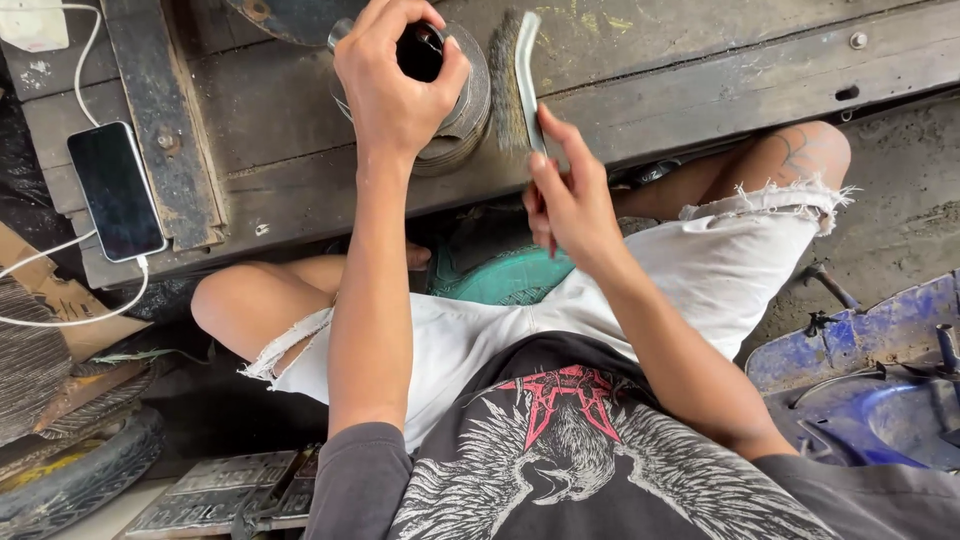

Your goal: A person is cleaning a motorcycle cylinder head by scrubbing it with a wire brush to remove dirt and oxidation.

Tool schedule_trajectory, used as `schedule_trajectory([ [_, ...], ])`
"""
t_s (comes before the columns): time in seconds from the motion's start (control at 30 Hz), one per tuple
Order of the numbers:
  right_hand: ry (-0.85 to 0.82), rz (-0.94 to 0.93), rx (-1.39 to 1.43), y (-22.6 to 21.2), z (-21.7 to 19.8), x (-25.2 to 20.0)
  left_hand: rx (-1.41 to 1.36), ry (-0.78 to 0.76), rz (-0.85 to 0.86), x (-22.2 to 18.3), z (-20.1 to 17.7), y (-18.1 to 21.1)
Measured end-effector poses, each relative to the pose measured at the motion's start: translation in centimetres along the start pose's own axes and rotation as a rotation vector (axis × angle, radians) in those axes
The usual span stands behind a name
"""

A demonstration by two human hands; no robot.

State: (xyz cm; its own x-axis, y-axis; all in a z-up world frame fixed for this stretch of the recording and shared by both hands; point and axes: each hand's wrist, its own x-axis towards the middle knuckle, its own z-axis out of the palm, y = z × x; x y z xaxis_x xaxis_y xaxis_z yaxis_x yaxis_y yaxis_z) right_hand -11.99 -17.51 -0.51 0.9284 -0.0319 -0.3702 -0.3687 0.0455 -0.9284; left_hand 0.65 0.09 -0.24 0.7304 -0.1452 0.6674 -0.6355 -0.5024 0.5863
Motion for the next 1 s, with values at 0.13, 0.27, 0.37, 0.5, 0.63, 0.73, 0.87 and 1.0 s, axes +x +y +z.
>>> schedule_trajectory([
  [0.13, -0.003, 0.047, -0.008, 1.1, -0.3, -4.6, -0.038, 0.01, 0.005, 0.0, 0.2, 0.1],
  [0.27, -0.009, 0.043, 0.005, 1.4, -0.6, -3.1, -0.022, -0.02, 0.012, -0.1, 0.0, 0.2],
  [0.37, -0.002, 0.047, 0.034, 0.5, -0.6, -1.8, 0.009, -0.032, 0.004, -0.1, -1.9, 1.4],
  [0.5, -0.015, 0.12, 0.075, 1.0, -1.2, -3.2, 0.348, 0.024, -0.019, -1.6, -7.1, 2.2],
  [0.63, -0.049, 0.209, 0.155, 1.3, -2.1, -4.8, 0.809, -0.049, -0.204, -6.0, -15.3, -1.9],
  [0.73, -0.071, 0.19, 0.14, 1.7, -2.0, -5.1, 0.973, -0.153, -0.711, -8.9, -19.2, -4.3],
  [0.87, -0.062, 0.179, 0.135, 1.2, -1.8, -4.8, 0.936, -0.336, -0.829, -12.3, -20.1, -6.7],
  [1.0, -0.051, 0.159, 0.134, 1.0, -1.8, -4.8, 0.94, -0.186, -0.809, -13.3, -19.2, -6.9],
])
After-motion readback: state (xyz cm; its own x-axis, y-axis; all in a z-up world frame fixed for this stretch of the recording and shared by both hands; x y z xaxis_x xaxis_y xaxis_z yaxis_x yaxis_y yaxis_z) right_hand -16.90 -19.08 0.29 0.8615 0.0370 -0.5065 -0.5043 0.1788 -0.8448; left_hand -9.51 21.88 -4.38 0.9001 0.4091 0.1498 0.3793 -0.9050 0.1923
